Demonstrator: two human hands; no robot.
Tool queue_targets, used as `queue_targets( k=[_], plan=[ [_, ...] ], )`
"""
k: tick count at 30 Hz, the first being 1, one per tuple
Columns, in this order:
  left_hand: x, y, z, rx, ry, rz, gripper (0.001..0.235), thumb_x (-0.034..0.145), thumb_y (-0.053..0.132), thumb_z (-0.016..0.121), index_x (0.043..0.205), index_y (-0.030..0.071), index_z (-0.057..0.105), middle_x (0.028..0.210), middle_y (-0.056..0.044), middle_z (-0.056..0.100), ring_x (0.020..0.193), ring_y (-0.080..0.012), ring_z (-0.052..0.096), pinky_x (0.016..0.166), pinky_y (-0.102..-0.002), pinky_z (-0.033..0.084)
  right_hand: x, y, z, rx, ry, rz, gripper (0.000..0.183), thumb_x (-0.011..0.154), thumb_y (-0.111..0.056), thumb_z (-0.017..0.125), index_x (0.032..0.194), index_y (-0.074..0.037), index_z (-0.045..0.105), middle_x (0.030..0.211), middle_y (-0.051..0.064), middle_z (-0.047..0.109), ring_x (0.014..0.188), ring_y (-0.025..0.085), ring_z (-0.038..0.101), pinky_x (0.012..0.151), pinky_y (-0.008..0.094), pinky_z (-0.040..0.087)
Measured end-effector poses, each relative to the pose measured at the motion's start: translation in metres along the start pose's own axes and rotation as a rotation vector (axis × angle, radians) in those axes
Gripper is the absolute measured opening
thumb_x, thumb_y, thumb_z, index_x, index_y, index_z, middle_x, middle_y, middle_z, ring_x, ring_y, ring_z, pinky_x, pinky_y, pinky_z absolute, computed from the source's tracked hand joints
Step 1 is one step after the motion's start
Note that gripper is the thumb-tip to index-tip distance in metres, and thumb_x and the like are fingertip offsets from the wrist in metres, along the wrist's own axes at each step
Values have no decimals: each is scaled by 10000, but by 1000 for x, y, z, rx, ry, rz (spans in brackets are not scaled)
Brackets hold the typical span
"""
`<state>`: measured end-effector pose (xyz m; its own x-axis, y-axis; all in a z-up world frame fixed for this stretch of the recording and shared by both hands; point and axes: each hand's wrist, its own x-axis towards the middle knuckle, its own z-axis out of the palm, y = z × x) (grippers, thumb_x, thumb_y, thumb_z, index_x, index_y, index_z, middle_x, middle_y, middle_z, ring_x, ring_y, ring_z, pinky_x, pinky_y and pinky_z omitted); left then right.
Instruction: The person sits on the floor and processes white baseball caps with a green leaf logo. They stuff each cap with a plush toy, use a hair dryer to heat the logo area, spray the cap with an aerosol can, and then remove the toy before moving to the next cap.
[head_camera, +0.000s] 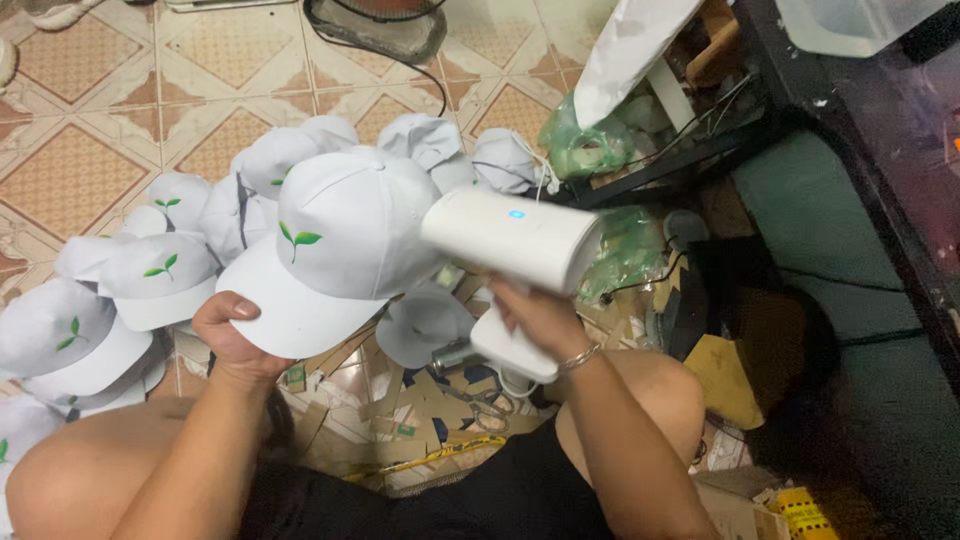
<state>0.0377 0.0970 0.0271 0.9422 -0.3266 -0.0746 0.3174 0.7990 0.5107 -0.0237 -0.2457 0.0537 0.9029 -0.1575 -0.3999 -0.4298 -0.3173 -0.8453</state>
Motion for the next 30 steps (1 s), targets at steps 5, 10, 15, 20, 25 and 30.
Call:
queue_targets(
  k=[5,10,15,20,25,30],
  plan=[
    [0,2,-6,-2,27,-12,981,623,230,570,1519,-134,406,1437,-289,557,1283,-465,570,1149,-542,445,0,11,2,-10,-153,-201,300,941,-378,675,976,-79,674,639,3,592,508,99,537,479,291,465],
    [-1,4,-10,-46,-20,28,978,650,218,571,1539,-153,399,1459,-313,545,1306,-484,560,1185,-541,438,5,5,2,-51,-145,-126,289,930,-376,659,880,-92,672,648,-32,624,519,82,564,492,278,477],
    [0,4,-9,-92,-11,10,980,650,201,576,1547,-146,390,1483,-312,532,1332,-489,553,1186,-555,438,8,3,-3,38,-237,-70,321,959,-366,665,853,-64,690,609,-25,581,528,87,572,513,276,489],
    [1,7,-8,-148,-59,1,966,672,191,583,1560,-137,389,1479,-319,536,1325,-500,545,1171,-578,427,9,13,7,-58,-227,-252,275,951,-377,631,923,-117,717,609,-30,566,525,81,537,507,272,467],
    [-1,5,-4,-134,-15,29,970,660,192,584,1552,-131,382,1486,-299,535,1355,-481,540,1200,-566,421,15,24,8,3,-177,-109,325,992,-361,643,871,-63,685,617,-21,579,522,81,552,515,272,483],
    [-2,5,-2,-143,-12,19,975,661,193,582,1559,-126,377,1482,-293,535,1340,-476,546,1178,-571,424,27,52,15,28,-255,-147,310,997,-362,631,878,-80,675,618,-27,574,521,77,526,504,274,472]
  ],
)
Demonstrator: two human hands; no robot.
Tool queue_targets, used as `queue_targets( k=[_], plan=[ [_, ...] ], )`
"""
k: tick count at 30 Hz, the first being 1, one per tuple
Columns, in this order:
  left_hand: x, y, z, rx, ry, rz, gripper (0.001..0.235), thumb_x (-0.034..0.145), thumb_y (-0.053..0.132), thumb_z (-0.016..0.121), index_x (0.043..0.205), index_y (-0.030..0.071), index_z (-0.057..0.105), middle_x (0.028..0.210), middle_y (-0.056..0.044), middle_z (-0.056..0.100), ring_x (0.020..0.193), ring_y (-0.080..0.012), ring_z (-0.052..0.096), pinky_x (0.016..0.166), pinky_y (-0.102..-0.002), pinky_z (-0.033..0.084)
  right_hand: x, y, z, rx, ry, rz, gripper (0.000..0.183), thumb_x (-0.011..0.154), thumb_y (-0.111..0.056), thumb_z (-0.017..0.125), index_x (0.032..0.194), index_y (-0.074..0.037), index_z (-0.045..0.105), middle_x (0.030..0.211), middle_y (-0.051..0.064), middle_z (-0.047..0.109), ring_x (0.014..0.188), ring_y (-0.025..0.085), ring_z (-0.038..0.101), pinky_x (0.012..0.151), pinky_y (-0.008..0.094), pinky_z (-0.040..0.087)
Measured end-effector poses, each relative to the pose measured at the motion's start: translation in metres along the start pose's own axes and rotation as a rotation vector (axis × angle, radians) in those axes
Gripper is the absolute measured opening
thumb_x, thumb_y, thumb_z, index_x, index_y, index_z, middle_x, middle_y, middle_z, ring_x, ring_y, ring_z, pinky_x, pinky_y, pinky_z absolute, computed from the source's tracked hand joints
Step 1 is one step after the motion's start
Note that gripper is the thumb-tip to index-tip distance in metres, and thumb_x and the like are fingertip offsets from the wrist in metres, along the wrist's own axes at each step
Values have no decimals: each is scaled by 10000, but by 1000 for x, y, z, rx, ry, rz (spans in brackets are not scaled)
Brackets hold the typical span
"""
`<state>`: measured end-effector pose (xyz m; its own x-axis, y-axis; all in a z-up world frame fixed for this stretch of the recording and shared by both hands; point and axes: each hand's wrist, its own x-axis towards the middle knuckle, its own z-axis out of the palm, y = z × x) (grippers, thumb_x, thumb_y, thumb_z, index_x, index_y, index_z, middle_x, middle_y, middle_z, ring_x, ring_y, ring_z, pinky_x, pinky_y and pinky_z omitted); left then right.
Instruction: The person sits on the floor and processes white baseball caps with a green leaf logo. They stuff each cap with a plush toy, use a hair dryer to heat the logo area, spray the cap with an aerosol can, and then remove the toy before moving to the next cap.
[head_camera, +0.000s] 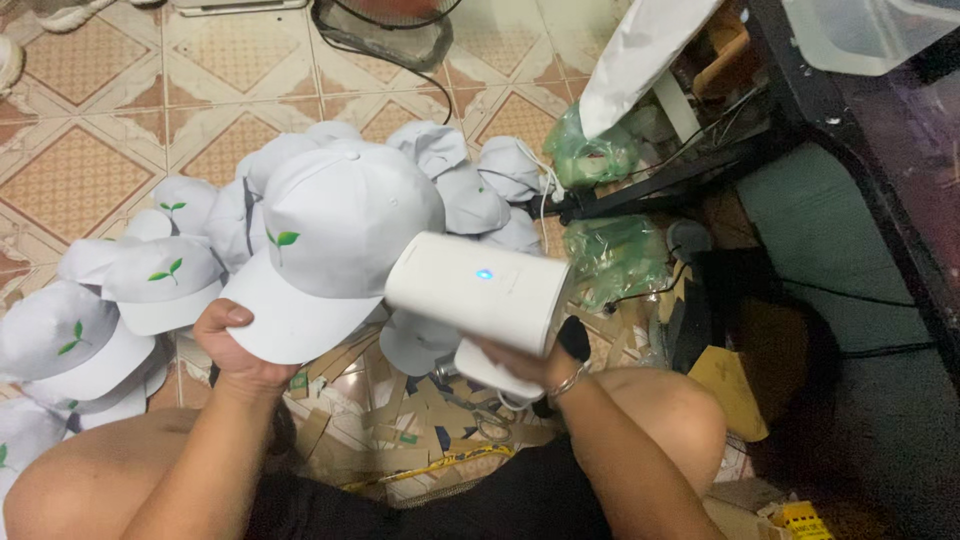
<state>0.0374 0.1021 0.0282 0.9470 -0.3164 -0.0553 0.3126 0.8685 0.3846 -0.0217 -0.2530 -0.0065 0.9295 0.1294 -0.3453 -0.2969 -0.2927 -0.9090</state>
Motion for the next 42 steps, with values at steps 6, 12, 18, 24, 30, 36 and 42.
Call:
queue_targets(
  k=[6,12,18,24,30,36,42],
  plan=[
    [-3,0,1,-30,-22,6,962,684,178,581,1566,-137,363,1486,-297,534,1341,-472,547,1189,-551,419,0,13,2,32,142,56,363,996,-354,658,816,-40,682,642,-22,635,553,83,585,542,281,507],
    [-8,7,-17,82,-12,90,958,622,114,573,1530,-128,390,1462,-265,547,1354,-454,552,1211,-538,435,-11,-11,15,-163,-18,-108,177,1000,-281,605,1012,-110,652,686,-44,615,564,62,589,531,260,546],
    [-12,29,-42,990,-56,23,866,615,-21,629,1466,-32,468,1299,-193,588,1181,-293,573,995,-392,465,-9,-48,-31,470,226,-106,121,901,-84,684,959,-15,604,623,29,573,442,127,489,414,289,402],
    [-10,14,-20,1531,-306,-107,913,553,-56,597,1454,18,466,1391,-179,566,1181,-214,595,1020,-305,428,-24,-56,-21,145,172,85,135,906,-172,712,848,-50,700,596,16,610,469,119,542,457,268,452],
    [-9,8,3,1583,-385,-131,973,516,-102,567,1475,27,472,1422,-195,604,1398,-266,506,1168,-319,298,-18,-52,-16,-60,117,177,207,882,-302,710,858,-97,719,633,-22,664,518,66,618,491,241,512],
    [-9,11,-3,1561,-405,3,1026,499,-78,573,1506,-20,381,1549,-217,450,1450,-300,409,1156,-342,276,-20,-52,-13,176,-42,42,203,890,-240,726,857,-43,689,609,14,613,483,98,564,466,268,476],
    [-13,21,-12,1523,-393,-113,978,521,-38,591,1486,9,439,1324,-168,611,1256,-265,564,1087,-317,391,-18,-50,-6,254,97,90,200,902,-169,713,815,-4,639,588,28,591,446,125,554,405,293,460]
  ],
)
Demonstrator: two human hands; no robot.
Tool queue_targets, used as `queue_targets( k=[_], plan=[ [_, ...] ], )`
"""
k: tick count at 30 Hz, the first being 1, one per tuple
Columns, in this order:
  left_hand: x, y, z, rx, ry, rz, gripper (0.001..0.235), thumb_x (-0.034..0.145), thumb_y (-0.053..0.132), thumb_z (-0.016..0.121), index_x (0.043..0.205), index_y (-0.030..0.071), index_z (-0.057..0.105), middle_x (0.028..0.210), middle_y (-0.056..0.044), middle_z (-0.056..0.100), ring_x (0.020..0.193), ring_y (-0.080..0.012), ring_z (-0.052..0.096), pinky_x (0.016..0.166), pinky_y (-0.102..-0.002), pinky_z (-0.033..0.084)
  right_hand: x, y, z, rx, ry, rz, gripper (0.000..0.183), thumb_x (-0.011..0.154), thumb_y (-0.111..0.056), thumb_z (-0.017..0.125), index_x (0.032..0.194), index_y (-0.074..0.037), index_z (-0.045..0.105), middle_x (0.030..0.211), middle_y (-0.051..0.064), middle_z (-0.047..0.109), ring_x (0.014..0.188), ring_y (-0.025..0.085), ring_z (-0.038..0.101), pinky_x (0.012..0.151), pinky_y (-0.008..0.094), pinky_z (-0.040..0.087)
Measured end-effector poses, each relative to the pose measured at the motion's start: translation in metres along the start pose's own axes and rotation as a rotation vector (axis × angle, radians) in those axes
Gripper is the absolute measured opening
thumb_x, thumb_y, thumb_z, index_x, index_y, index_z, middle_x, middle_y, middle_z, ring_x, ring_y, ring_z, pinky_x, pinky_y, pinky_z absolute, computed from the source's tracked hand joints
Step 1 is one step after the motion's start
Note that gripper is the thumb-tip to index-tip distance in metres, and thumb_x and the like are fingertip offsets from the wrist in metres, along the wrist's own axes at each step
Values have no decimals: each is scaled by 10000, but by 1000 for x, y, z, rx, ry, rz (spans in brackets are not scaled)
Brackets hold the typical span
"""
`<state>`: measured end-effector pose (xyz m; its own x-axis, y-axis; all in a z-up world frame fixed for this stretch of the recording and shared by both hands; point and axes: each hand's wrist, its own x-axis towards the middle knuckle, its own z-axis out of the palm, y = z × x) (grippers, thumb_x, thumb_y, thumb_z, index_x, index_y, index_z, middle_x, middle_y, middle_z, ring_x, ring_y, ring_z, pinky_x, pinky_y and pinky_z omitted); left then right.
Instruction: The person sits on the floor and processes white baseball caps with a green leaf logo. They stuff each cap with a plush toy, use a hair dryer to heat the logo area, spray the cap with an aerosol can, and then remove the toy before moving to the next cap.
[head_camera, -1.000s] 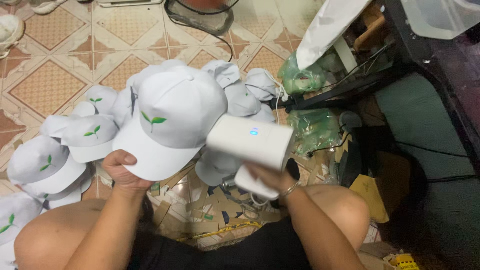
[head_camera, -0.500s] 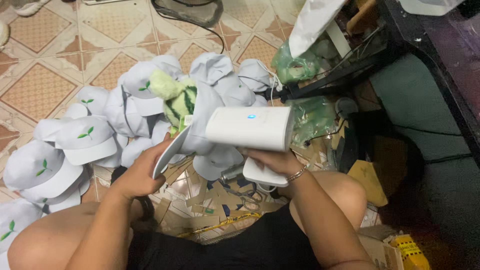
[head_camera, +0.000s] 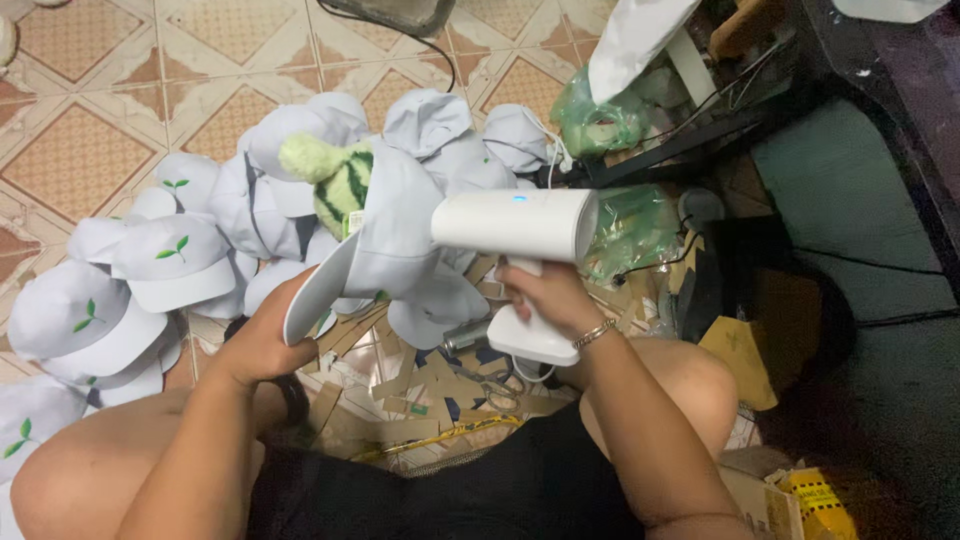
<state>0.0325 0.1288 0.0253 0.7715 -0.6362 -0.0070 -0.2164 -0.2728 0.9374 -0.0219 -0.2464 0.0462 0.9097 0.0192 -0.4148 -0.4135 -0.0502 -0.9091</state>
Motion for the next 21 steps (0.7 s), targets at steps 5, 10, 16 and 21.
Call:
queue_targets(
  k=[5,10,16,21],
  plan=[
    [6,11,0,-35,-29,-9,951,510,-43,575,1454,6,468,1324,-181,631,1271,-263,572,1097,-331,382,-5,-1,-1,-65,-197,-19,205,888,-211,754,861,-30,664,600,15,589,468,103,529,432,272,443],
    [10,30,-1,76,-139,123,918,457,-74,531,1373,-10,550,1407,-234,611,1473,-324,429,1269,-434,108,1,7,-2,-239,-28,36,273,904,-255,750,812,-4,701,600,25,633,471,102,572,443,265,469],
    [16,53,5,52,-203,86,874,533,-95,525,1396,38,560,1476,-230,580,1461,-331,445,1220,-483,-3,5,1,-17,-189,-146,-29,152,869,-197,738,916,-53,730,634,10,656,468,93,555,428,263,458],
    [11,54,2,17,-240,111,930,438,-93,523,1363,5,559,1496,-252,530,1480,-348,396,1221,-497,16,11,-4,-27,-161,-78,71,234,913,-203,754,911,16,673,620,47,616,463,123,563,433,281,509]
  ],
)
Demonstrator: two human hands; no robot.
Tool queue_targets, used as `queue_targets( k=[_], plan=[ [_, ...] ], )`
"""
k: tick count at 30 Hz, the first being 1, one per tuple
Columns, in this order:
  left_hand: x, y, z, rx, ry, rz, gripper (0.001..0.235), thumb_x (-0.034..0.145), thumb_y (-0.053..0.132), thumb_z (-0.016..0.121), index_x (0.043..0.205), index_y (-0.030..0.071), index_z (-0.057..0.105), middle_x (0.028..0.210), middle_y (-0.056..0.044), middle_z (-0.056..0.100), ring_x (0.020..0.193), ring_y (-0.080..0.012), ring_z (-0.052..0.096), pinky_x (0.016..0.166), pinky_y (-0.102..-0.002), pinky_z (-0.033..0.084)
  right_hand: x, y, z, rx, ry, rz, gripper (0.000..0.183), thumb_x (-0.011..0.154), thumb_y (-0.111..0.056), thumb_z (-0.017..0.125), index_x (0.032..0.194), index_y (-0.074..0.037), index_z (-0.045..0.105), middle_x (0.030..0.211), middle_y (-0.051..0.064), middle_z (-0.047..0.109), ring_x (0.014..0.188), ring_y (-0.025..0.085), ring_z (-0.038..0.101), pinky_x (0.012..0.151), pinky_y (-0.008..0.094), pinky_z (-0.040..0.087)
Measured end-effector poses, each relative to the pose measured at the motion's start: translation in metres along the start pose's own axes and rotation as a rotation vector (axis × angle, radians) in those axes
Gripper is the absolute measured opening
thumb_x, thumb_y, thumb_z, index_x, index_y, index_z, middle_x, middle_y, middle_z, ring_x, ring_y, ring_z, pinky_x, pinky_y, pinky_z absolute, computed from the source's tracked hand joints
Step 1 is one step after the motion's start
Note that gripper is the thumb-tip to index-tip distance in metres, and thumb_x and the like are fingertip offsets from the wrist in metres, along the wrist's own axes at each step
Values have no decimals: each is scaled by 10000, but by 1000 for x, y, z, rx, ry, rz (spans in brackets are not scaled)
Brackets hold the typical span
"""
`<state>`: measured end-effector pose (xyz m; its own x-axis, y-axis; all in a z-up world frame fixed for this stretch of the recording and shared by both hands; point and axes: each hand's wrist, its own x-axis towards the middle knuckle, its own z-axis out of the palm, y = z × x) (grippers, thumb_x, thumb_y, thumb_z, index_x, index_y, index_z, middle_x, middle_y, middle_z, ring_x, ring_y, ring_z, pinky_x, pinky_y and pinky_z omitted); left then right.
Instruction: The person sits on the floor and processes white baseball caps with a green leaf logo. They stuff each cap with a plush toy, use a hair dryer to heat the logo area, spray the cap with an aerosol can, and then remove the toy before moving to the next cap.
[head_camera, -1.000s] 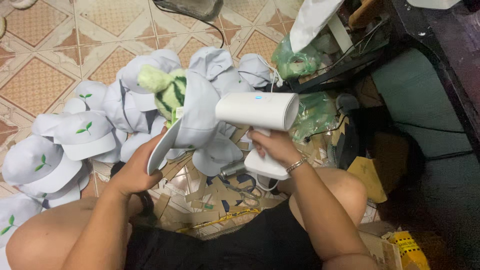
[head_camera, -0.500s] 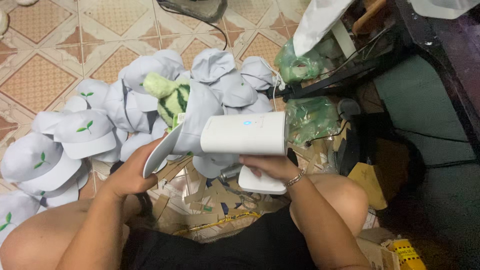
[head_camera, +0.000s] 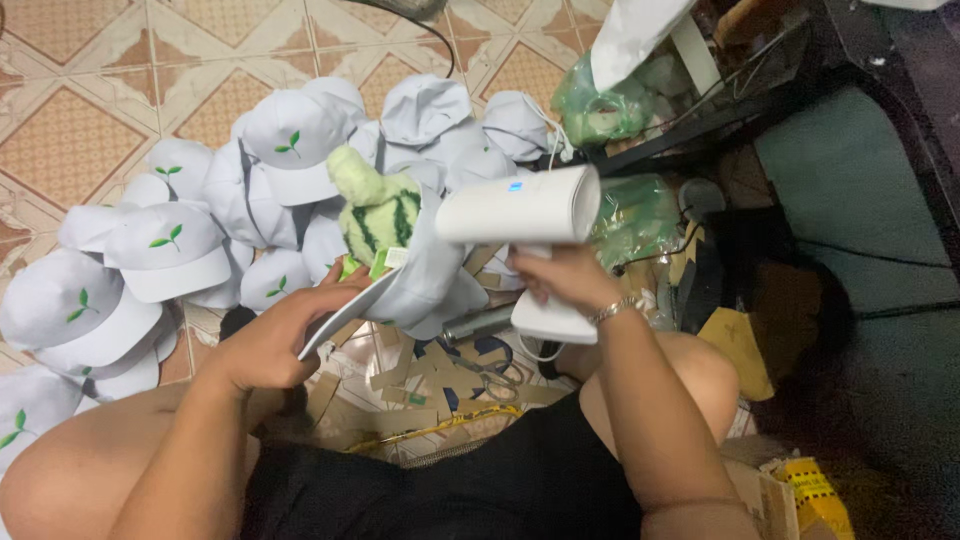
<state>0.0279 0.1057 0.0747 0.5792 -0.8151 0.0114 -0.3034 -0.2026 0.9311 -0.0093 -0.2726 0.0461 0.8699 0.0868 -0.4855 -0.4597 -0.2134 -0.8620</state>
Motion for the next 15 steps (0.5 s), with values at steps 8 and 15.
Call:
queue_targets(
  k=[8,15],
  plan=[
    [-11,-15,-4,23,-13,-10,914,444,-79,550,1356,-14,562,1490,-244,546,1483,-338,420,1254,-436,166,-2,-14,-6,-7,-77,-19,200,828,-173,798,896,-13,700,618,35,637,475,113,560,426,294,450],
    [-29,-40,-9,-31,-50,11,923,470,-64,579,1391,-1,542,1481,-227,562,1444,-345,459,1197,-434,284,-5,-27,-14,72,-212,-109,163,827,-127,777,832,-4,670,575,56,587,452,131,532,420,310,434]
  ],
)
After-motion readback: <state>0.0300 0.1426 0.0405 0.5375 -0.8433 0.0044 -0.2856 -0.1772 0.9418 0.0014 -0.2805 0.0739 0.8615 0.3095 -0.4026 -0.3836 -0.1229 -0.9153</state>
